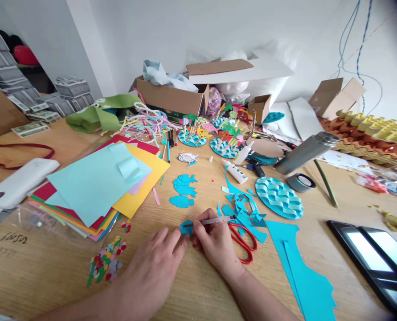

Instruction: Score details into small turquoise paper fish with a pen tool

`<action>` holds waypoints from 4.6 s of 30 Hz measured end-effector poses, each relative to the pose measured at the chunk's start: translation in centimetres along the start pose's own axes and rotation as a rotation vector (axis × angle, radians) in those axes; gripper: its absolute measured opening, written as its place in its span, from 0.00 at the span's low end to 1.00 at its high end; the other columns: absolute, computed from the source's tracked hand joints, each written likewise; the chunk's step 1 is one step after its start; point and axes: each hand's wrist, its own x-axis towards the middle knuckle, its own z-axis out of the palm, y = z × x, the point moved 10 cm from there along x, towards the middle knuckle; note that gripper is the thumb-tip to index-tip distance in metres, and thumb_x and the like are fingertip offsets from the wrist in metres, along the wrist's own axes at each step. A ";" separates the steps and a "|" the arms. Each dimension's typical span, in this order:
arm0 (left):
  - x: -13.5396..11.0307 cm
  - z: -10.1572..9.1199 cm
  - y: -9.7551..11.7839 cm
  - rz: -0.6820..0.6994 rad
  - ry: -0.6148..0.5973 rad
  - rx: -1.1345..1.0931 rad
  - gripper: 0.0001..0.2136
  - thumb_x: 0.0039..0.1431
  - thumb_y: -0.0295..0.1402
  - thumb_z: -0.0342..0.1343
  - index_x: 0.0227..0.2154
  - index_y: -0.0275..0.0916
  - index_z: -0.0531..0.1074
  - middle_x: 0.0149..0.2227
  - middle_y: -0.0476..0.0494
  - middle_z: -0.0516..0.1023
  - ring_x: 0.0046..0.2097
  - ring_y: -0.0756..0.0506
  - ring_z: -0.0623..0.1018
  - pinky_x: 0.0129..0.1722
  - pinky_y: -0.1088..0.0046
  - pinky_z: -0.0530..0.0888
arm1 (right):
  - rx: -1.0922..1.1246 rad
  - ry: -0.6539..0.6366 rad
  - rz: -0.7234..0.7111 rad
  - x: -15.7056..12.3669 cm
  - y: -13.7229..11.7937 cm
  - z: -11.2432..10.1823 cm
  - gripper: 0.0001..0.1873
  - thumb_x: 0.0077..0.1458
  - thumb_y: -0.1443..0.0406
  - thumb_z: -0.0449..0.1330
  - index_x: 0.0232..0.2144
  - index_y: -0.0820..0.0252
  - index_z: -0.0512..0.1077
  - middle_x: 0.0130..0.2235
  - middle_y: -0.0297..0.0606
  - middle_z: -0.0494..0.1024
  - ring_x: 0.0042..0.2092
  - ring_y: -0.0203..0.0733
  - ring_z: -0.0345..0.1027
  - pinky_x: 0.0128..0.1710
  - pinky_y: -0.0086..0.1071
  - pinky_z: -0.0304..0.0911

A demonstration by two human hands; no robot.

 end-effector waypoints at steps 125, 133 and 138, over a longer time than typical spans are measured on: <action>0.0 0.2 -0.3 -0.012 0.010 -0.020 0.22 0.61 0.19 0.44 0.56 0.40 0.67 0.49 0.39 0.71 0.47 0.39 0.72 0.47 0.55 0.75 | -0.033 -0.004 -0.009 0.0 0.2 -0.2 0.11 0.52 0.63 0.61 0.25 0.54 0.61 0.15 0.25 0.69 0.14 0.34 0.61 0.14 0.23 0.55; -0.1 0.0 -0.2 -0.009 -0.008 -0.041 0.21 0.63 0.19 0.43 0.56 0.39 0.68 0.50 0.39 0.71 0.48 0.38 0.72 0.49 0.53 0.75 | -0.056 -0.024 -0.030 0.0 0.1 0.0 0.10 0.53 0.64 0.61 0.25 0.55 0.62 0.15 0.25 0.68 0.15 0.33 0.61 0.14 0.23 0.56; -0.1 0.1 -0.1 -0.004 -0.012 -0.030 0.22 0.63 0.19 0.44 0.56 0.39 0.68 0.50 0.39 0.71 0.48 0.38 0.72 0.49 0.53 0.75 | -0.049 -0.019 -0.025 0.0 0.1 0.0 0.10 0.53 0.63 0.61 0.25 0.54 0.62 0.15 0.25 0.68 0.15 0.33 0.62 0.14 0.23 0.56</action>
